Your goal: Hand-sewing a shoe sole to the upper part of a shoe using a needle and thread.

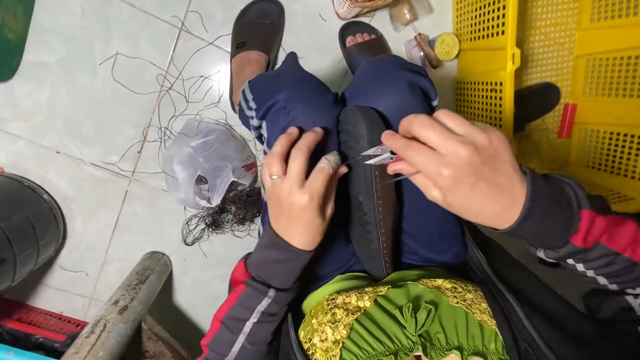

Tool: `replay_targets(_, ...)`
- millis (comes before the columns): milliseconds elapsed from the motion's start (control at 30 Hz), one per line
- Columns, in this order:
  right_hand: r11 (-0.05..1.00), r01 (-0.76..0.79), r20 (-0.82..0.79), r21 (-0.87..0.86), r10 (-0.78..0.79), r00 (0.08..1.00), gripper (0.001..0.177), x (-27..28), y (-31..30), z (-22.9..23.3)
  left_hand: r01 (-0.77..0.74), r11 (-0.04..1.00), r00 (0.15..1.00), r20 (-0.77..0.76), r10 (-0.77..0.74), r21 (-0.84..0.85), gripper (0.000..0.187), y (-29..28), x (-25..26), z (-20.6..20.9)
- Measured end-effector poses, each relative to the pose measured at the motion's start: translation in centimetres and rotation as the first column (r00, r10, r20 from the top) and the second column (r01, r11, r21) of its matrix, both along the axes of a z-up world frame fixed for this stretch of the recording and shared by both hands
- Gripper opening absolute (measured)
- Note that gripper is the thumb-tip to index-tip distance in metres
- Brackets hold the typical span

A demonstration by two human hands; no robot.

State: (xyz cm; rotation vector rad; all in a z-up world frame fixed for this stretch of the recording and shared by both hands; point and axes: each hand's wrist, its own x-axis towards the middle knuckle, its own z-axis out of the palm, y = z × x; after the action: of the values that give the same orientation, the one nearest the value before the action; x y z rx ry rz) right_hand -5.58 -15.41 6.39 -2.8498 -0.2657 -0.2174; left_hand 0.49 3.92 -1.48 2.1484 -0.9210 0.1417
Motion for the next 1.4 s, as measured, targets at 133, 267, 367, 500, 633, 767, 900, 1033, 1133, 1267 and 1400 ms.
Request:
replay_targets(133, 0.990, -0.016, -0.042, -0.140, 0.010, 0.999, 0.014, 1.7, 2.3, 2.7, -0.012, 0.997, 1.000, -0.007, 0.011, -0.077, 0.011, 0.2, 0.0, 0.1)
replay_targets(267, 0.889, -0.005, -0.001, -0.458, 0.004, 1.000, 0.008, 2.2, 4.0, 3.2, 0.015, 0.997, 0.996, -0.092, -0.022, -0.073, 0.013, 0.7, -0.2, -0.5)
replay_targets(367, 0.883, -0.101, -0.056, -0.459, 0.084, 0.995, 0.005, 2.6, 2.8, 2.9, 0.002, 0.994, 0.993, -0.114, -0.014, -0.105, 0.011, 0.8, -0.5, -0.3)
replay_targets(500, 0.965, -0.108, -0.029, -0.239, 0.105, 0.994, 0.009, 1.9, 1.4, 1.0, -0.129, 0.969, 0.985, -0.138, 0.101, -0.210, 0.009, 2.0, 0.4, -1.1)
replay_targets(633, 0.981, 0.132, -0.020, 0.141, -0.130, 0.991, 0.026, 0.0, -2.1, 2.1, -0.220, 0.969, 0.943, -0.280, 0.181, -0.113, 0.011, 4.3, 2.7, 1.6)
replay_targets(767, 0.811, 0.511, -0.221, 0.285, -0.464, 0.858, 0.036, -6.4, -5.9, -5.2, -0.217, 0.974, 0.963, -0.176, 0.202, -0.066, 0.019, 5.3, 4.3, 0.4)
replay_targets(900, 0.702, 0.709, -0.615, -0.071, -0.591, 0.523, 0.028, -15.0, -6.3, -14.9, -0.118, 0.987, 0.965, -0.247, 0.088, -0.110, 0.032, 3.5, 4.3, 0.4)
replay_targets(1033, 0.607, 0.783, -0.745, -0.138, -0.585, 0.322, 0.022, -21.1, -4.5, -22.6, -0.027, 0.998, 0.959, -0.284, 0.009, -0.059, 0.042, 1.3, 3.0, 0.6)
replay_targets(1133, 0.622, 0.776, -0.736, -0.109, -0.575, 0.358, 0.017, -22.2, -3.6, -25.3, -0.023, 1.000, 0.965, -0.260, 0.019, -0.011, 0.031, 0.5, 2.5, 0.3)
replay_targets(1267, 0.627, 0.774, -0.758, -0.095, -0.549, 0.352, 0.022, -20.6, -2.9, -24.7, 0.001, 1.000, 0.980, -0.200, 0.001, 0.010, 0.013, 1.2, 2.4, -0.5)
replay_targets(1400, 0.658, 0.744, -0.709, -0.115, -0.579, 0.403, 0.021, -20.2, -1.7, -25.4, -0.121, 0.990, 0.932, -0.352, 0.086, -0.079, 0.022, 2.4, 1.8, -2.6)
